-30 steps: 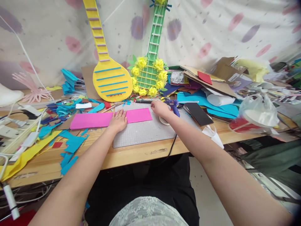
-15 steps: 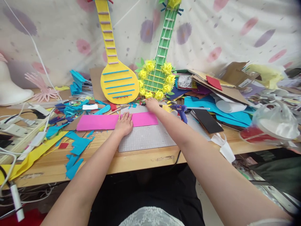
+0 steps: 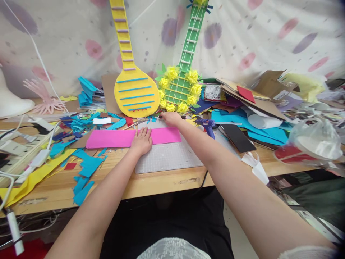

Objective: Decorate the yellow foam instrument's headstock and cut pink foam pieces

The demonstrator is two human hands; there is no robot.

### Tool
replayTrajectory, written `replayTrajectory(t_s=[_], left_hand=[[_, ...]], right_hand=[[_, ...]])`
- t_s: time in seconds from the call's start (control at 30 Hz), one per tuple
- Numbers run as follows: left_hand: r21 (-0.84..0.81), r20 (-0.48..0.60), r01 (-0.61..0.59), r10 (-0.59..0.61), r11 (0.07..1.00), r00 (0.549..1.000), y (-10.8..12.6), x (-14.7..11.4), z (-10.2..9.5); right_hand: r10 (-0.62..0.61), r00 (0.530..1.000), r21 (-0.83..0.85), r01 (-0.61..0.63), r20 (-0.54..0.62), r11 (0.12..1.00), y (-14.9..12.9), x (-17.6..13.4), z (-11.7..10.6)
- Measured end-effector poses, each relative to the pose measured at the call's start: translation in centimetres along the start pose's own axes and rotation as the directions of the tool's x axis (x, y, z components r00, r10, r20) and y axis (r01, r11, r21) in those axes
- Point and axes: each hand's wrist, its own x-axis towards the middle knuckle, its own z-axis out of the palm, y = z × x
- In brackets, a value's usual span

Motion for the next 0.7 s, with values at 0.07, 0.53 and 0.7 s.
replayTrajectory(t_s=[0.07,0.53,0.7], left_hand=[[0.002,-0.005,-0.004,0.004,1.0,1.0,0.0,0.0,0.1],[-0.02,-0.028,-0.011,0.011,1.0,1.0,-0.1,0.0,0.2],[-0.034,-0.025,0.0,-0.001,0.999,1.0,0.1,-0.1,0.0]], right_hand=[[0.012,1.0,0.008,-0.012,-0.01,1.0,0.2,0.0,0.3],[0.174,0.984,0.354,-0.173,0.029,0.919,1.4,-1.0,-1.2],[0.363,0.931,0.974,-0.062,-0.023,0.22,0.0,-1.9,-2.0]])
